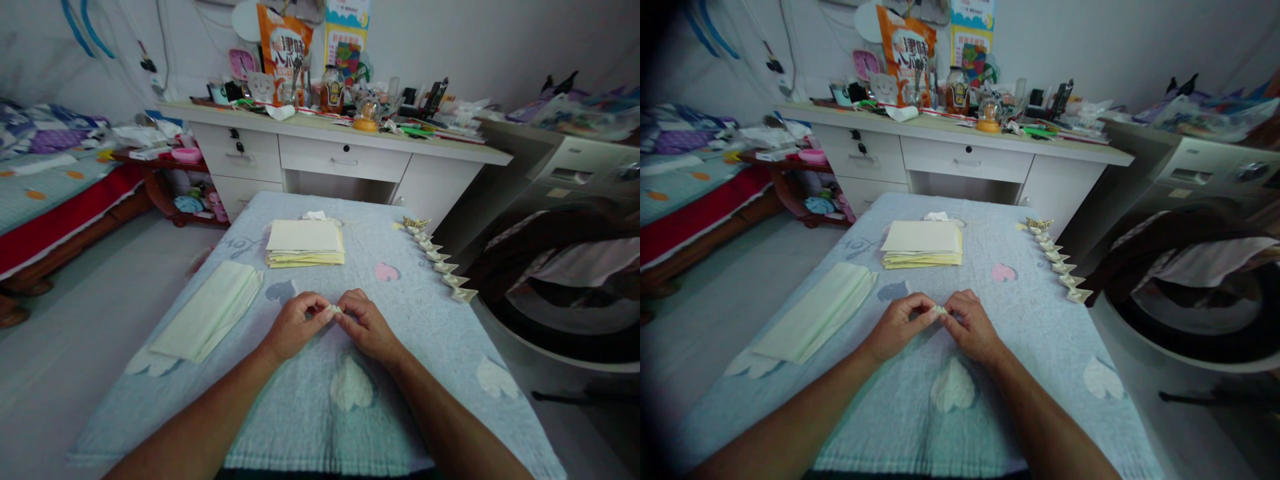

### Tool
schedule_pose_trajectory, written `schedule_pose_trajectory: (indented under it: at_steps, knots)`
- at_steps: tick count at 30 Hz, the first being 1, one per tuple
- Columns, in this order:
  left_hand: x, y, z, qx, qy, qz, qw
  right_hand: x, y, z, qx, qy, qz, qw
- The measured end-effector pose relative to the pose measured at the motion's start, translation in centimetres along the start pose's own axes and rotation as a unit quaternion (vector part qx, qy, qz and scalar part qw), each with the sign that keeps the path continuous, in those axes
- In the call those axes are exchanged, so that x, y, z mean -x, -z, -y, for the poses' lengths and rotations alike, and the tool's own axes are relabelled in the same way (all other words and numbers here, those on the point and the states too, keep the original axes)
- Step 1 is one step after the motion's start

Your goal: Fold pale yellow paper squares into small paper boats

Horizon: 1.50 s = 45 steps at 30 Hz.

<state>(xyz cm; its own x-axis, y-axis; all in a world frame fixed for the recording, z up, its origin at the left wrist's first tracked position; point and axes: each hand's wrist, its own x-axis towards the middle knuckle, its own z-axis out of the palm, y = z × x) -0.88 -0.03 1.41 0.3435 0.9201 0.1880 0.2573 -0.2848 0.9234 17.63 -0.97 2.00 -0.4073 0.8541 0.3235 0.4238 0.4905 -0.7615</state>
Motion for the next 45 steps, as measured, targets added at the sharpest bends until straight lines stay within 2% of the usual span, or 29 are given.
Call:
schedule_pose_trajectory:
  at_steps: [4, 11, 31, 36, 41, 45]
  knots:
    - [0.04, -0.06, -0.02, 0.021, 0.001, -0.007, 1.0, 0.05, 0.08, 0.11, -0.003, 0.007, 0.002, 1.0]
    - [-0.07, 0.06, -0.05, -0.038, -0.012, -0.003, 0.999, 0.04, -0.16, 0.28, 0.014, 0.016, 0.016, 1.0]
    - [0.0, 0.17, -0.16, 0.003, -0.034, 0.014, 0.999, 0.22, -0.65, -0.17, 0.019, 0.008, 0.026, 0.999]
    - [0.0, -0.11, 0.11, 0.065, 0.024, 0.015, 0.997, 0.21, -0.45, -0.2, -0.011, -0.001, 0.003, 1.0]
    - [0.03, -0.33, 0.45, 0.166, 0.044, 0.004, 0.985, 0.19, -0.39, -0.18, -0.022, -0.02, -0.033, 0.999]
    - [-0.21, -0.22, 0.53, 0.235, 0.055, 0.012, 0.97, 0.27, -0.07, 0.08, -0.038, -0.018, -0.018, 0.999]
